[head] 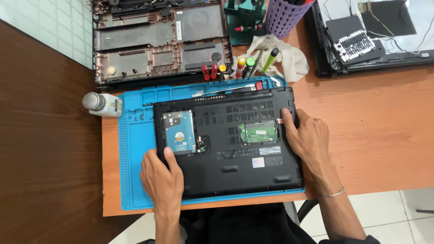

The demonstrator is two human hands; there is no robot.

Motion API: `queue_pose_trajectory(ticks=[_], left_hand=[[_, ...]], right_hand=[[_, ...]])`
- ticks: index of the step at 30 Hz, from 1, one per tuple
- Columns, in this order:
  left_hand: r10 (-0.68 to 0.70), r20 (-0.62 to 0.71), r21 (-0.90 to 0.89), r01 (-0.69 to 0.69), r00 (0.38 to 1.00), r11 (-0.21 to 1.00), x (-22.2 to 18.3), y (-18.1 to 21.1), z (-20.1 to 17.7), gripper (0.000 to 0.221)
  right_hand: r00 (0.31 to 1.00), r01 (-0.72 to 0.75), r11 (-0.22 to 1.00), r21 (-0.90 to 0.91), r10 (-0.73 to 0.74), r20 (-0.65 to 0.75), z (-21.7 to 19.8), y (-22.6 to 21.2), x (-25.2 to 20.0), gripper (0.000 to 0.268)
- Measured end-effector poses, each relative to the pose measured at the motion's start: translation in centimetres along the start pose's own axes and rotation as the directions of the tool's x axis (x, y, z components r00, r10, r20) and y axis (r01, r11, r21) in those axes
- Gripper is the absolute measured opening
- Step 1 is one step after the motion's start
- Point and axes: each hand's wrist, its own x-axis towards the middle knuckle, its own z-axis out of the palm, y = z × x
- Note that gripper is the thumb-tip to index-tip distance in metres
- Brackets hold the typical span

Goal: The person connects internal ribbon cables to the motherboard, inserts a battery into the chassis, and then aligns and presses the bottom panel onto the laptop base.

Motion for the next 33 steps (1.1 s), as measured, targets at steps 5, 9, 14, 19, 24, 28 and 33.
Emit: queue_pose_trajectory(ticks=[5,9,14,19,24,28,33], left_hand=[[0.021,0.056,0.034,-0.023,0.998,0.999,0.6,0.4,-0.4,0.041],[0.035,0.072,0.032,-0.037,0.997,0.999,0.6,0.4,-0.9,0.041],[0.179,0.004,0.0,-0.179,0.984,0.984,-0.4,0.9,-1.7,0.049],[0.605,0.15,-0.052,-0.605,0.782,0.795,-0.9,0.9,-1.1,0.066],[0.593,0.262,-0.03,-0.608,0.761,0.793,-1.1,0.6,0.0,0.073],[0.607,0.27,0.022,-0.635,0.748,0.772,-0.9,0.6,0.1,0.071],[0.664,0.26,0.012,-0.691,0.7,0.723,-1.2,1.2,0.0,0.065]], right_hand=[[0.998,0.053,0.997,-0.054,-0.054,-0.023,0.0,0.5,0.4,0.055],[1.0,0.031,0.994,-0.107,-0.031,0.001,-0.1,0.1,0.2,0.054],[0.992,0.096,0.994,-0.06,-0.1,-0.076,-0.7,-1.8,-3.3,0.053],[0.861,0.505,0.857,-0.103,-0.508,-0.007,0.4,-3.8,-7.3,0.086],[0.865,0.5,0.859,-0.106,-0.494,0.086,1.1,-4.3,-8.6,0.086],[0.866,0.499,0.858,-0.121,-0.491,0.089,1.1,-4.5,-8.4,0.086],[0.872,0.49,0.87,-0.061,-0.488,0.042,0.7,-3.9,-8.7,0.083]])
